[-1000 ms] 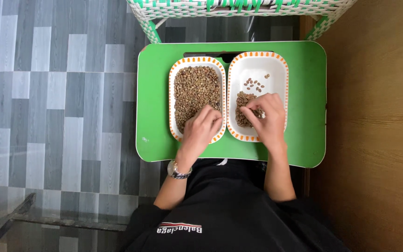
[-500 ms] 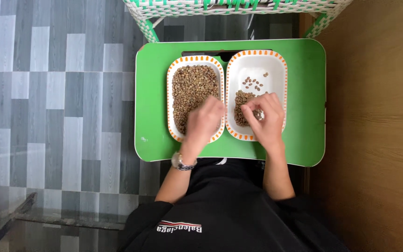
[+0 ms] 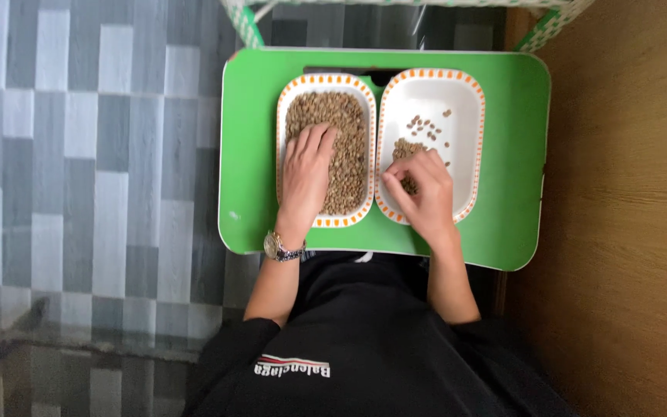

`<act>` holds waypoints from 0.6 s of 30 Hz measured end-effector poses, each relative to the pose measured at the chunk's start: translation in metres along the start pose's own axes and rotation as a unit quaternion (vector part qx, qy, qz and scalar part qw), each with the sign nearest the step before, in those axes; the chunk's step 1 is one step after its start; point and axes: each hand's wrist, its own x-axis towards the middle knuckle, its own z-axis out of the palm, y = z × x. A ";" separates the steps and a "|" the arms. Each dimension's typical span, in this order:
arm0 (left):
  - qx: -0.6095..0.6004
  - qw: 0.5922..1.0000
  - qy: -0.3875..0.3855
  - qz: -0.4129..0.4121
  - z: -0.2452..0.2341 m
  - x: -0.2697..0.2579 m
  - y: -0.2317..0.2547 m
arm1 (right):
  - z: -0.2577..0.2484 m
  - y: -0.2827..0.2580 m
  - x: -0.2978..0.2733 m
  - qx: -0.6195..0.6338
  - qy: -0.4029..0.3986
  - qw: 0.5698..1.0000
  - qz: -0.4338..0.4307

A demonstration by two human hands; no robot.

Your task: Sorting green coffee beans by hand to remove defects and placing them in a separate tray.

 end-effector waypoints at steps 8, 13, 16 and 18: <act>-0.090 0.996 -0.016 -0.017 0.004 -0.022 -0.009 | -0.003 -0.007 0.005 -0.003 -0.032 0.999 0.005; -0.142 0.989 -0.017 -0.037 -0.006 -0.033 -0.003 | 0.009 -0.012 0.012 -0.006 -0.049 0.999 -0.002; -0.198 0.976 -0.048 -0.083 -0.024 -0.034 0.007 | 0.019 -0.016 0.017 -0.060 -0.101 0.993 -0.011; -0.238 0.966 -0.033 -0.091 -0.034 -0.033 0.010 | 0.025 -0.019 0.021 -0.101 -0.138 0.985 -0.035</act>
